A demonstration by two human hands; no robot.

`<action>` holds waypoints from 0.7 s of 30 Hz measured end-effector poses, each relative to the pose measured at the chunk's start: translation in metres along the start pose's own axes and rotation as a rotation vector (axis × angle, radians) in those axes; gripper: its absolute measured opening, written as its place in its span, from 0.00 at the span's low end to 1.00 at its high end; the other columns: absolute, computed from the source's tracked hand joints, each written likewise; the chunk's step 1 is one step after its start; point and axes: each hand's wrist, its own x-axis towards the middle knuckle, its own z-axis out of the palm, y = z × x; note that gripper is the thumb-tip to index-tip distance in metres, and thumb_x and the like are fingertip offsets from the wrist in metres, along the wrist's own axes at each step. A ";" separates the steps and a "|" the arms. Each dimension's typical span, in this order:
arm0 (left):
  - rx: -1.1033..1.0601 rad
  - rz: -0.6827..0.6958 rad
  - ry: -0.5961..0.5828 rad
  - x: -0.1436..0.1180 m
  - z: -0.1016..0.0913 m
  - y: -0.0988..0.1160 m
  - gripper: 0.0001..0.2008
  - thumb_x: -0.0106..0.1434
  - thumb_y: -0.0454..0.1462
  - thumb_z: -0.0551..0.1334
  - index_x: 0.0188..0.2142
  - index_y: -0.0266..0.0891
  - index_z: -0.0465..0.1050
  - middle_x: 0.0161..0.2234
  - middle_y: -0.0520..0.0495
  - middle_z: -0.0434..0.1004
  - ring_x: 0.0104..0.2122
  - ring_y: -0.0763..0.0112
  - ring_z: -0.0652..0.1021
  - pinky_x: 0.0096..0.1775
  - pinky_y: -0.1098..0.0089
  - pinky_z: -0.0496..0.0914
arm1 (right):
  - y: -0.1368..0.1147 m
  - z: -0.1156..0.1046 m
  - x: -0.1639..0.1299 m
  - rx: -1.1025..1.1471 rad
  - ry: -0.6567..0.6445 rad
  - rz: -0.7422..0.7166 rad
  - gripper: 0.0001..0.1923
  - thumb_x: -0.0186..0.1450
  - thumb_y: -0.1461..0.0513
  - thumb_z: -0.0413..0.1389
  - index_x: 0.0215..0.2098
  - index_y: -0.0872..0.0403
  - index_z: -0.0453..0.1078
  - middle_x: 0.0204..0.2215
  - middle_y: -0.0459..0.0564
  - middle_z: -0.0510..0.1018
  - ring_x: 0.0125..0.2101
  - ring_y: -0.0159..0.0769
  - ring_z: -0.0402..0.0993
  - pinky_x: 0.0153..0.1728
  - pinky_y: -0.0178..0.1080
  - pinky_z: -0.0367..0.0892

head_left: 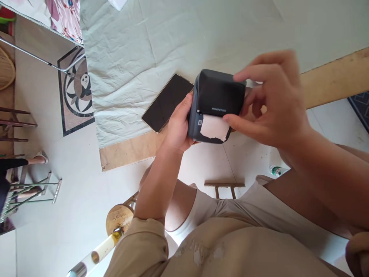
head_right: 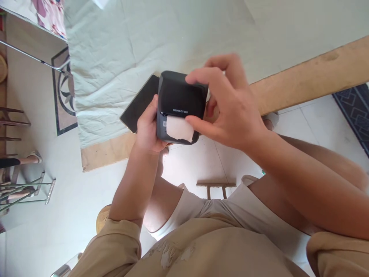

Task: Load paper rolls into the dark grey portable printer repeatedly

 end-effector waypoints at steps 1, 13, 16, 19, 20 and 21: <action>0.008 -0.005 -0.013 0.000 0.002 0.000 0.20 0.67 0.57 0.61 0.35 0.43 0.72 0.19 0.57 0.58 0.14 0.80 0.60 0.18 0.73 0.48 | -0.001 -0.002 0.002 -0.050 0.067 -0.008 0.19 0.62 0.57 0.64 0.50 0.50 0.69 0.42 0.49 0.74 0.24 0.22 0.65 0.22 0.35 0.63; 0.089 0.126 -0.199 0.003 -0.009 -0.004 0.12 0.67 0.48 0.66 0.44 0.45 0.78 0.35 0.50 0.80 0.33 0.67 0.80 0.27 0.71 0.71 | -0.010 -0.010 0.013 -0.278 0.029 0.106 0.08 0.70 0.56 0.53 0.37 0.50 0.73 0.28 0.44 0.77 0.26 0.29 0.70 0.27 0.38 0.61; 0.125 0.147 -0.206 0.003 -0.008 -0.003 0.16 0.67 0.51 0.66 0.47 0.44 0.77 0.39 0.48 0.82 0.43 0.60 0.83 0.34 0.69 0.75 | -0.012 -0.005 0.014 -0.435 -0.176 0.090 0.09 0.66 0.55 0.55 0.39 0.49 0.74 0.28 0.46 0.78 0.25 0.32 0.65 0.26 0.39 0.51; 0.195 0.149 -0.186 0.003 -0.007 -0.002 0.19 0.64 0.53 0.67 0.47 0.44 0.77 0.37 0.49 0.81 0.40 0.62 0.83 0.32 0.70 0.73 | -0.016 -0.003 0.017 -0.499 -0.313 0.190 0.12 0.65 0.52 0.56 0.41 0.48 0.73 0.28 0.48 0.77 0.22 0.30 0.54 0.25 0.38 0.43; 0.217 0.152 -0.184 0.003 -0.008 -0.002 0.20 0.64 0.54 0.67 0.47 0.44 0.77 0.36 0.49 0.81 0.38 0.64 0.83 0.31 0.71 0.72 | -0.019 -0.004 0.019 -0.503 -0.343 0.239 0.12 0.63 0.51 0.58 0.41 0.48 0.72 0.26 0.47 0.75 0.21 0.30 0.52 0.25 0.38 0.43; 0.230 0.158 -0.194 0.003 -0.008 -0.002 0.20 0.64 0.53 0.67 0.47 0.44 0.78 0.35 0.50 0.80 0.36 0.65 0.82 0.30 0.71 0.71 | -0.021 -0.006 0.020 -0.489 -0.359 0.278 0.13 0.62 0.51 0.60 0.41 0.48 0.71 0.24 0.47 0.73 0.20 0.29 0.50 0.24 0.38 0.44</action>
